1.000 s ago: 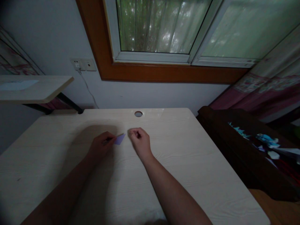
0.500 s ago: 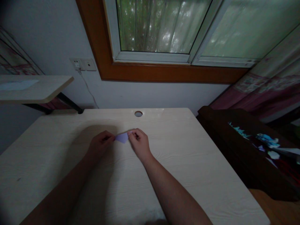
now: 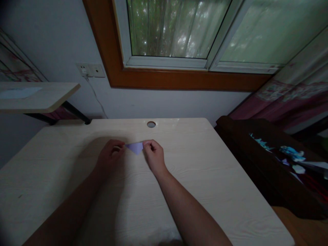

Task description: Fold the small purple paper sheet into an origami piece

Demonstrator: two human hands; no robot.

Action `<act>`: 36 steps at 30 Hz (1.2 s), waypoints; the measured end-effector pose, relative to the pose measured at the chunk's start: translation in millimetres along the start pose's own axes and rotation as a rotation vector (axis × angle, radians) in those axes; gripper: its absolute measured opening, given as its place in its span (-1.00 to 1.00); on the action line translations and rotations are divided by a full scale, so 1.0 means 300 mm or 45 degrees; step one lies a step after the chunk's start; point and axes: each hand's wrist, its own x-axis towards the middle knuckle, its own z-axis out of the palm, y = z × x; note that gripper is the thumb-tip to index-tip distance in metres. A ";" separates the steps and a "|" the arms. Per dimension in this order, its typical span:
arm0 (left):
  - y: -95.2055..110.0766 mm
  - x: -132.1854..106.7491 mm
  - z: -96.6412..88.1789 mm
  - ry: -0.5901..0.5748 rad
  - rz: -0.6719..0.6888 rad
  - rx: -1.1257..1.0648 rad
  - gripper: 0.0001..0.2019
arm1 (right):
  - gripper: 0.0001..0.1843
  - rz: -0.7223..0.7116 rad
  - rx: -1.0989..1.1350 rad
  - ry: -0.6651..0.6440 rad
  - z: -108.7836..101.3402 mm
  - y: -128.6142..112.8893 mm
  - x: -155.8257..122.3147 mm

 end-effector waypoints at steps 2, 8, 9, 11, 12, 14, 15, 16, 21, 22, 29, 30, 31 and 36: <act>-0.004 -0.001 0.007 -0.074 0.102 0.055 -0.72 | -0.76 0.003 -0.013 -0.022 -0.001 0.001 -0.001; 0.001 -0.003 0.011 -0.267 0.128 0.217 -0.58 | -0.74 0.025 -0.010 -0.103 0.000 -0.008 -0.002; 0.003 -0.005 0.011 -0.281 0.117 0.222 -0.57 | -0.73 0.028 -0.007 -0.110 0.000 -0.011 -0.002; 0.004 -0.007 0.009 -0.290 0.094 0.221 -0.57 | -0.72 0.033 0.007 -0.124 0.001 -0.015 -0.001; 0.003 -0.008 0.008 -0.290 0.088 0.218 -0.58 | -0.72 0.035 0.017 -0.130 0.001 -0.016 -0.001; 0.002 -0.009 0.007 -0.289 0.089 0.211 -0.60 | -0.72 0.040 0.031 -0.148 0.001 -0.016 0.000; 0.001 -0.008 0.006 -0.287 0.091 0.210 -0.62 | -0.72 0.040 0.032 -0.155 0.001 -0.015 0.000; 0.001 -0.007 0.005 -0.291 0.095 0.210 -0.63 | -0.72 0.038 0.029 -0.162 0.000 -0.015 0.000; 0.004 -0.003 0.000 -0.322 0.083 0.216 -0.68 | -0.69 0.017 -0.009 -0.192 0.003 -0.013 -0.002; 0.005 -0.002 0.000 -0.330 0.082 0.216 -0.68 | -0.69 0.017 -0.015 -0.201 0.004 -0.013 -0.003; 0.006 -0.003 -0.005 -0.289 0.129 0.162 -0.69 | -0.67 0.005 -0.067 -0.213 0.005 -0.010 -0.003; 0.003 -0.003 -0.005 -0.270 0.149 0.157 -0.69 | -0.68 0.003 -0.075 -0.215 0.006 -0.009 -0.003; 0.000 -0.002 -0.005 -0.252 0.178 0.155 -0.70 | -0.69 0.005 -0.081 -0.220 0.007 -0.007 -0.003; -0.013 -0.003 -0.002 -0.222 0.299 0.167 -0.83 | -0.69 -0.016 -0.117 -0.266 0.012 0.000 -0.004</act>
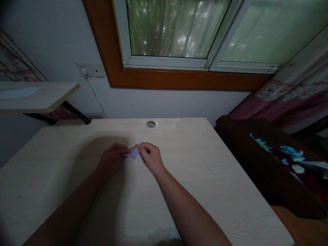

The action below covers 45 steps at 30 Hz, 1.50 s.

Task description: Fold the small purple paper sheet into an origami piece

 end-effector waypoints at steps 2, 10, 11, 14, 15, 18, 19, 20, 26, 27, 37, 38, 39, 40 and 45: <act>0.007 0.001 -0.001 0.023 -0.048 -0.014 -0.88 | -0.66 -0.033 -0.040 0.004 -0.001 -0.003 -0.001; 0.046 0.009 -0.021 -0.062 -0.436 -0.140 -0.75 | -0.76 -0.200 -0.116 0.028 -0.005 -0.038 -0.003; 0.046 0.009 -0.021 -0.094 -0.450 -0.157 -0.73 | -0.76 -0.219 -0.121 -0.025 -0.004 -0.040 -0.004; 0.046 0.009 -0.018 -0.174 -0.478 -0.172 -0.71 | -0.80 -0.250 -0.156 -0.147 -0.001 -0.040 -0.009; 0.045 0.009 -0.016 -0.194 -0.477 -0.163 -0.70 | -0.81 -0.255 -0.171 -0.173 0.000 -0.039 -0.010; 0.042 0.007 -0.012 -0.235 -0.458 -0.119 -0.67 | -0.79 -0.252 -0.182 -0.213 0.000 -0.037 -0.012; 0.040 0.006 -0.011 -0.240 -0.457 -0.109 -0.67 | -0.78 -0.243 -0.174 -0.214 -0.001 -0.037 -0.012; 0.038 0.005 -0.011 -0.243 -0.459 -0.105 -0.67 | -0.78 -0.230 -0.167 -0.211 -0.002 -0.038 -0.013; 0.034 0.006 -0.017 -0.198 -0.505 -0.172 -0.69 | -0.79 -0.122 -0.121 -0.152 -0.006 -0.034 -0.012; 0.036 0.008 -0.019 -0.194 -0.516 -0.182 -0.69 | -0.79 -0.115 -0.109 -0.143 -0.007 -0.032 -0.012; 0.040 0.011 -0.028 -0.132 -0.552 -0.319 -0.66 | -0.78 -0.084 -0.085 -0.072 -0.002 -0.027 -0.010; 0.038 0.010 -0.028 -0.128 -0.559 -0.335 -0.65 | -0.78 -0.082 -0.085 -0.072 -0.002 -0.027 -0.010; 0.037 0.009 -0.028 -0.124 -0.566 -0.355 -0.65 | -0.79 -0.081 -0.085 -0.071 -0.002 -0.028 -0.011; 0.037 0.008 -0.028 -0.123 -0.572 -0.377 -0.66 | -0.79 -0.081 -0.084 -0.070 -0.003 -0.028 -0.011; 0.042 0.008 -0.030 -0.123 -0.575 -0.458 -0.64 | -0.80 -0.084 -0.093 -0.068 -0.001 -0.022 -0.011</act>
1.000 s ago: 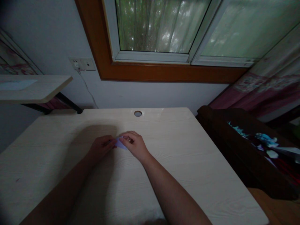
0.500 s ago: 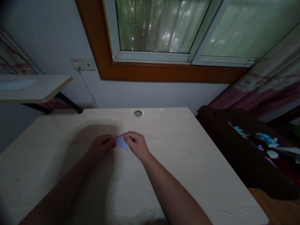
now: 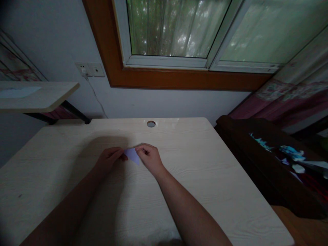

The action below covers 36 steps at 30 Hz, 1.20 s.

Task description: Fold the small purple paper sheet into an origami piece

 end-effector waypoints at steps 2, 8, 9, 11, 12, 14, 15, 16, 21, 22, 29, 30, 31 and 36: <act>0.003 0.001 0.000 -0.008 -0.004 0.001 -0.62 | -0.80 0.007 -0.001 0.008 0.001 0.002 0.000; -0.006 0.006 0.004 -0.013 -0.031 0.026 -0.60 | -0.79 0.025 0.002 0.024 0.000 -0.004 -0.001; -0.009 0.007 0.004 -0.012 -0.028 0.031 -0.59 | -0.79 0.024 0.005 0.025 0.000 -0.003 -0.001; -0.014 0.008 0.006 0.002 -0.022 0.039 -0.58 | -0.80 0.018 0.014 0.022 0.000 0.003 -0.001; -0.015 0.009 0.006 0.012 -0.021 0.039 -0.58 | -0.81 0.012 0.019 0.023 0.000 0.009 0.000; -0.015 0.010 0.006 0.046 -0.019 0.026 -0.57 | -0.80 0.033 0.036 0.041 -0.001 0.020 0.002; -0.013 0.011 0.006 0.071 -0.018 0.011 -0.57 | -0.80 0.047 0.051 0.055 -0.001 0.025 0.004; -0.012 0.011 0.006 0.096 -0.017 -0.007 -0.58 | -0.80 0.060 0.068 0.072 -0.001 0.029 0.005; -0.008 0.013 0.006 0.137 0.004 0.021 -0.65 | -0.79 0.108 0.141 0.106 -0.002 0.030 0.009; -0.009 0.013 0.007 0.107 0.016 0.072 -0.68 | -0.78 0.108 0.147 0.100 -0.002 0.028 0.009; -0.026 0.010 0.016 -0.066 0.144 0.343 -0.77 | -0.74 0.017 0.098 0.019 -0.007 0.012 0.008; -0.026 0.010 0.017 -0.070 0.154 0.348 -0.77 | -0.74 0.006 0.089 0.016 -0.009 0.008 0.008; -0.026 0.010 0.017 -0.075 0.162 0.351 -0.76 | -0.75 -0.002 0.082 0.015 -0.010 0.005 0.007; -0.031 0.013 0.022 -0.078 0.183 0.434 -0.77 | -0.75 -0.059 0.050 -0.003 -0.014 -0.007 0.006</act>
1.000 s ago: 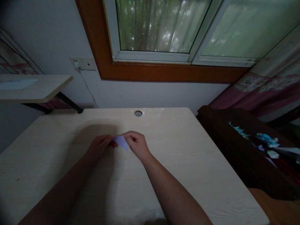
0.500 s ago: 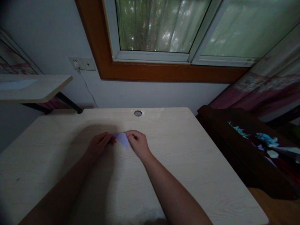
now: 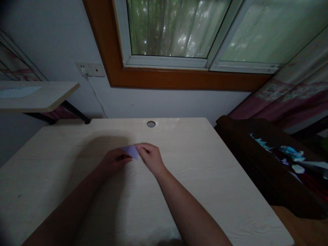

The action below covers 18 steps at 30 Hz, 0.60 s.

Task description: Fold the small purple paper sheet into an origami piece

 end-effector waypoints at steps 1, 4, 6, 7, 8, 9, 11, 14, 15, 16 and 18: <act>-0.002 0.000 0.001 0.009 0.001 0.022 -0.76 | -0.75 -0.017 -0.008 -0.012 0.000 -0.001 0.000; -0.006 0.003 0.000 0.092 0.005 0.016 -0.77 | -0.77 -0.069 -0.038 -0.046 0.002 -0.001 -0.001; -0.007 0.004 -0.005 0.177 -0.001 -0.043 -0.79 | -0.79 -0.087 -0.042 -0.059 0.003 -0.001 0.000; -0.007 0.005 -0.008 0.218 -0.008 -0.077 -0.79 | -0.80 -0.088 -0.042 -0.068 0.004 -0.002 0.000; -0.006 0.005 -0.011 0.250 -0.017 -0.108 -0.79 | -0.80 -0.086 -0.044 -0.078 0.006 -0.004 -0.001; -0.006 0.004 -0.014 0.279 -0.027 -0.132 -0.79 | -0.81 -0.085 -0.050 -0.088 0.007 -0.006 -0.001; -0.005 0.002 -0.019 0.316 -0.045 -0.157 -0.79 | -0.82 -0.090 -0.072 -0.108 0.011 -0.011 -0.002; 0.001 0.000 -0.019 0.302 -0.046 -0.137 -0.80 | -0.85 -0.128 -0.100 -0.114 0.016 -0.017 -0.003; 0.004 0.000 -0.018 0.271 -0.035 -0.120 -0.80 | -0.86 -0.143 -0.105 -0.115 0.017 -0.018 -0.003; 0.006 0.000 -0.015 0.230 -0.013 -0.100 -0.79 | -0.86 -0.156 -0.114 -0.117 0.018 -0.017 -0.003; 0.008 0.001 -0.009 0.134 0.047 -0.047 -0.78 | -0.87 -0.186 -0.135 -0.132 0.017 -0.014 -0.003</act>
